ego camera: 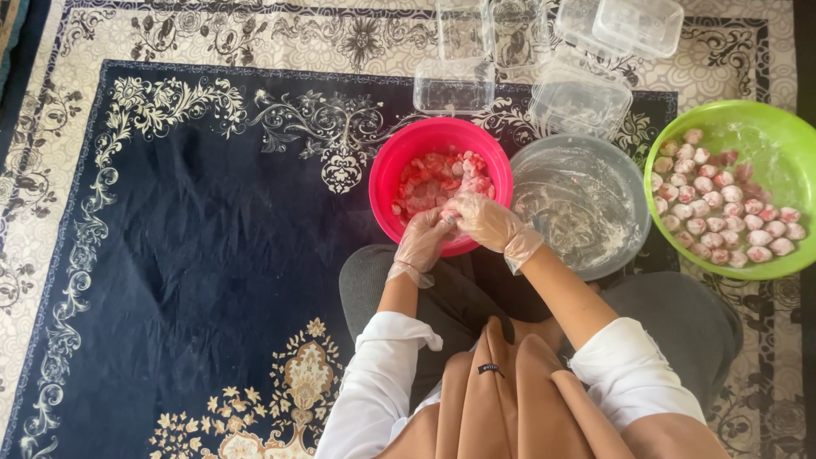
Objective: A person is hand-rolling meatballs from a meat mixture and placing them into a bowl while sitting on the floor.
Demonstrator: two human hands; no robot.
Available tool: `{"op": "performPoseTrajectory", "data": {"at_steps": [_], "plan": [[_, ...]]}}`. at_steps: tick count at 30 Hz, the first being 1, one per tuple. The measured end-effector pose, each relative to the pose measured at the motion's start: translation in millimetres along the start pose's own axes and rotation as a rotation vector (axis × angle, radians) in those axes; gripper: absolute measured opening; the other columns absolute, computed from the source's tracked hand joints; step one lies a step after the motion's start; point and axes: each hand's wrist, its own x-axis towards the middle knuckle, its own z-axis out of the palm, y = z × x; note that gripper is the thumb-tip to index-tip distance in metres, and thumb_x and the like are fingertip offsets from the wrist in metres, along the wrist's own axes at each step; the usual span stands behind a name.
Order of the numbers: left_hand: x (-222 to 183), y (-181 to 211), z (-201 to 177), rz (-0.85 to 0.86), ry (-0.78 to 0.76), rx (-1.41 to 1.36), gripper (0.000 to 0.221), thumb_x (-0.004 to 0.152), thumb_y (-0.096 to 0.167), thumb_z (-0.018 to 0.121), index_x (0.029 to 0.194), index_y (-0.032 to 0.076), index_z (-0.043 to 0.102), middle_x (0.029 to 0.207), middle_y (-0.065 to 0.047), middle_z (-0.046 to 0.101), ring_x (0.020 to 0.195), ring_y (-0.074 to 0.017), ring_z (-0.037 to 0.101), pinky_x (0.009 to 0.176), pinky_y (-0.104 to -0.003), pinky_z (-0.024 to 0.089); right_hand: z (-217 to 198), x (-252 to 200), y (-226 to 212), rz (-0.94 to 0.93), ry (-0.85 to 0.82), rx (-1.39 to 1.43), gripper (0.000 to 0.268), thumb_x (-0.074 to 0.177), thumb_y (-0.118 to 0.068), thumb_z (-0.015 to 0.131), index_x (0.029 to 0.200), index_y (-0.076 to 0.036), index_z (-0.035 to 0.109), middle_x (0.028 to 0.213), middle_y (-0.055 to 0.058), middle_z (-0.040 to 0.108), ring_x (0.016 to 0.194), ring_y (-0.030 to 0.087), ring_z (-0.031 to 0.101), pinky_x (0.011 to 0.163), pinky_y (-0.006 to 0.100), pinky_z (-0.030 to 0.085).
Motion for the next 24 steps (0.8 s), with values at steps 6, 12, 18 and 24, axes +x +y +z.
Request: {"op": "performPoseTrajectory", "data": {"at_steps": [6, 12, 18, 24], "plan": [[-3, 16, 0, 0.021, 0.038, 0.31, 0.027, 0.102, 0.03, 0.058, 0.094, 0.012, 0.076, 0.068, -0.002, 0.068, 0.067, -0.0099, 0.067, 0.066, -0.025, 0.056, 4, 6, -15, 0.118, -0.054, -0.112, 0.007, 0.093, -0.006, 0.06, 0.095, -0.006, 0.067, 0.098, 0.017, 0.063, 0.093, 0.037, 0.061, 0.083, 0.048, 0.05], [-16, 33, 10, 0.017, -0.003, 0.317, 0.026, 0.101, 0.026, 0.057, 0.087, 0.011, 0.073, 0.066, 0.002, 0.06, 0.067, -0.0073, 0.055, 0.066, -0.023, 0.049, 43, -11, -15, 0.935, -0.046, 0.323, 0.01, 0.094, -0.027, 0.065, 0.102, -0.027, 0.071, 0.09, 0.002, 0.07, 0.092, 0.024, 0.068, 0.086, 0.038, 0.054], [-24, 47, 16, -0.053, 0.05, -0.181, 0.024, 0.098, 0.024, 0.067, 0.101, 0.0, 0.07, 0.07, -0.004, 0.062, 0.066, -0.0121, 0.067, 0.068, -0.027, 0.058, -31, 23, -14, 0.961, -0.009, 0.931, 0.021, 0.094, -0.024, 0.068, 0.112, -0.016, 0.075, 0.105, 0.011, 0.076, 0.107, 0.029, 0.069, 0.093, 0.04, 0.053], [-20, 36, 13, -0.052, 0.006, -0.181, 0.017, 0.096, 0.019, 0.064, 0.088, 0.004, 0.064, 0.068, -0.006, 0.061, 0.066, -0.0136, 0.064, 0.07, -0.027, 0.055, -23, -1, -2, 0.635, -0.152, 0.775, 0.048, 0.09, -0.019, 0.075, 0.137, -0.022, 0.066, 0.13, 0.01, 0.068, 0.122, 0.03, 0.062, 0.103, 0.042, 0.05]]}}
